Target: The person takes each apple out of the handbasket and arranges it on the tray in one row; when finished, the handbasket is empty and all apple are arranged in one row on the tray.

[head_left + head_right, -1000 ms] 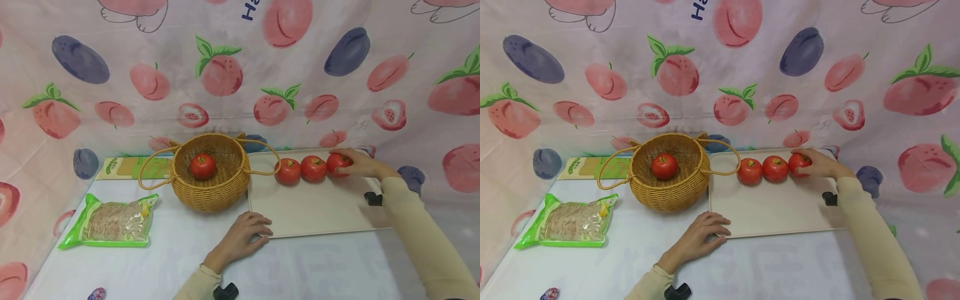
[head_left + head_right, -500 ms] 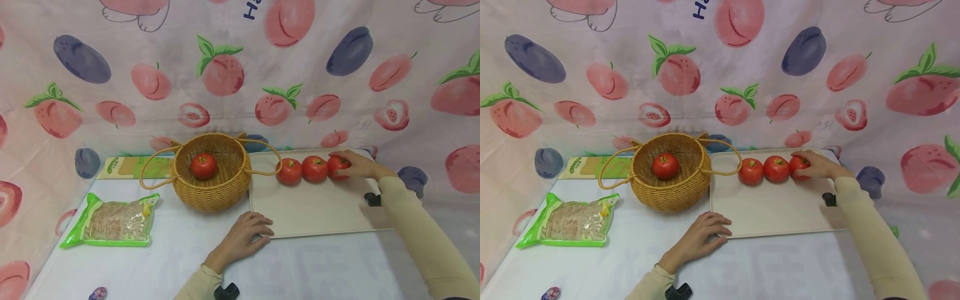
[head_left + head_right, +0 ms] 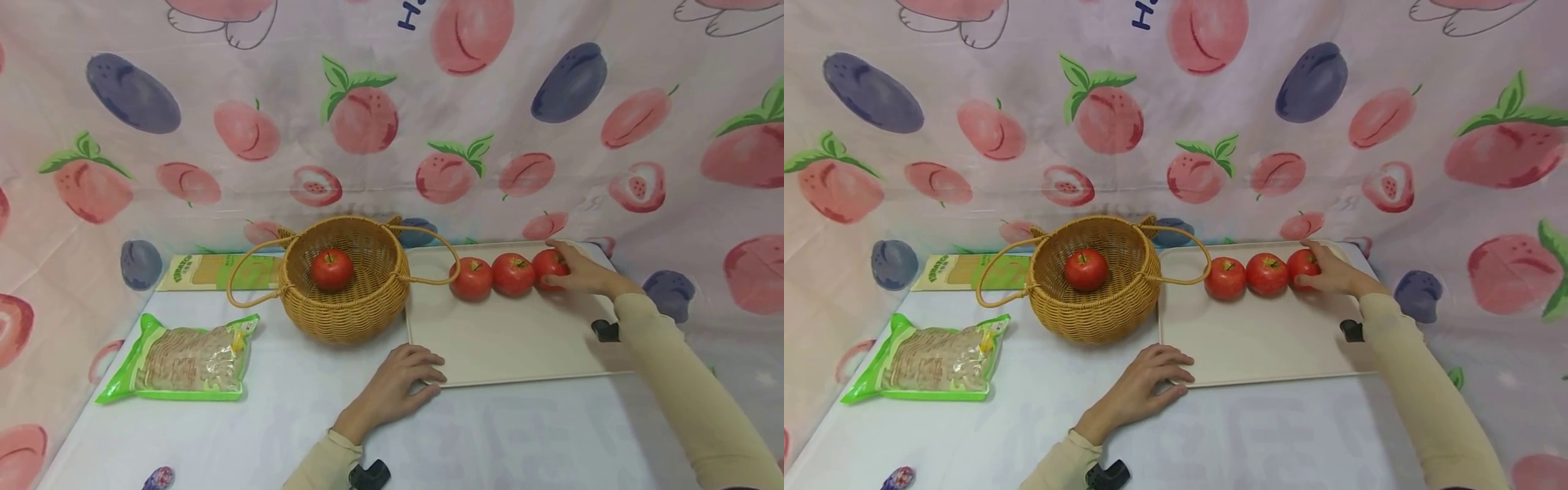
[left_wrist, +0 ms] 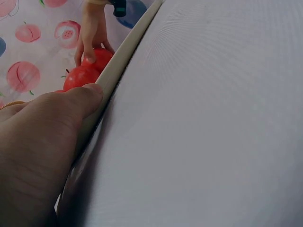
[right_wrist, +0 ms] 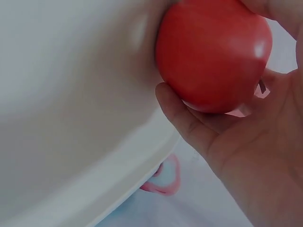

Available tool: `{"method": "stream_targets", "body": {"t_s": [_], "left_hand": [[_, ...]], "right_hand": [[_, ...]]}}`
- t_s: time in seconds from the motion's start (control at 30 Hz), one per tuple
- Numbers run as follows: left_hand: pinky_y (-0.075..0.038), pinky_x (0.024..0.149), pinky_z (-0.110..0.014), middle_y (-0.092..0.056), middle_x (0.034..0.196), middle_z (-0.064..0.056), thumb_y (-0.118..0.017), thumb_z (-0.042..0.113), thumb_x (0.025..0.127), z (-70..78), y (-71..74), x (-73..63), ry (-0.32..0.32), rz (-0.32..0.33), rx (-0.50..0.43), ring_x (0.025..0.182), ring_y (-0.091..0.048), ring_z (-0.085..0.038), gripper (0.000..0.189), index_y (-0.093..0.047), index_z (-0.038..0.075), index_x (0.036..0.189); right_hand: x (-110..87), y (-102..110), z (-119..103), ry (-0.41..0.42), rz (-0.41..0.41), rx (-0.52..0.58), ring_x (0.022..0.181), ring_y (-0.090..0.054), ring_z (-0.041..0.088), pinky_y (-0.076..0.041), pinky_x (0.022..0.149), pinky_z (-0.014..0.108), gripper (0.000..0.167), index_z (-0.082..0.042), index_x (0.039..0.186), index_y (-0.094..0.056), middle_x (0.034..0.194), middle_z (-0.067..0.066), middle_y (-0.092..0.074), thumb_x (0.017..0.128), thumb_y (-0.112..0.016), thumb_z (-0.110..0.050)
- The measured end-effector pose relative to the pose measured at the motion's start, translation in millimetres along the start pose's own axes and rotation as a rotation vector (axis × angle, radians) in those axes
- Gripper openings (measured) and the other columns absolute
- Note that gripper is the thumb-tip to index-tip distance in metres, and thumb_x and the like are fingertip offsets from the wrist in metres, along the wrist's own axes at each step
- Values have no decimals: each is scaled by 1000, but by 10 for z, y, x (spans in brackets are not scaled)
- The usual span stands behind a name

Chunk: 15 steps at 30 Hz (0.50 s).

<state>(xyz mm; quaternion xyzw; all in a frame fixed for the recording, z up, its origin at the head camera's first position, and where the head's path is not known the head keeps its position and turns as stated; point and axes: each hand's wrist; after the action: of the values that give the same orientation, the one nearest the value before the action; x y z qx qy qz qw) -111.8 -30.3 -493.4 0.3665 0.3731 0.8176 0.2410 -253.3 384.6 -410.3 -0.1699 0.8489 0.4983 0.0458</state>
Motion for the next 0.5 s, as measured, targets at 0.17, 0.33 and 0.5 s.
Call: {"method": "stream_targets", "body": {"t_s": [0.17, 0.33, 0.5], "left_hand": [[-34, 109, -35, -62, 121, 9, -62, 31, 91, -6, -10, -9, -2, -3, 8, 118, -50, -11, 13, -70, 27, 100], [-34, 110, -35, -62, 121, 9, -62, 31, 91, -2, -12, -17, 11, -10, -3, 119, -49, -10, 13, -70, 27, 100], [-34, 109, -35, -62, 121, 9, -62, 31, 91, -12, -16, -24, -3, 0, 11, 119, -50, -11, 13, -70, 27, 100]], "right_hand": [[-17, 5, -13, 1, 8, -43, 127, -29, 47, -29, 101, 70, 90, -6, 148, -17, 145, 30, -22, 84, -64, -49], [-45, 63, -86, 72, 70, -53, 128, -32, 46, -27, 103, 68, 79, -3, 145, -25, 142, 29, -30, 87, -63, -41], [-48, 114, -180, 183, 171, -5, 127, -35, 46, -29, 102, 66, 62, 2, 139, -35, 137, 28, -38, 90, -62, -25]]}}
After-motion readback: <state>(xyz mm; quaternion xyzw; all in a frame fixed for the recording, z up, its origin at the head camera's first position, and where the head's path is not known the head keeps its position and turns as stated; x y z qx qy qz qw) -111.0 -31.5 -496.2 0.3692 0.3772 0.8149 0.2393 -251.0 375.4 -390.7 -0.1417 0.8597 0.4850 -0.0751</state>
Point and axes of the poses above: each hand's wrist, its own x-axis towards the middle knuckle, its own y-axis out of the back of the hand, z = x × y
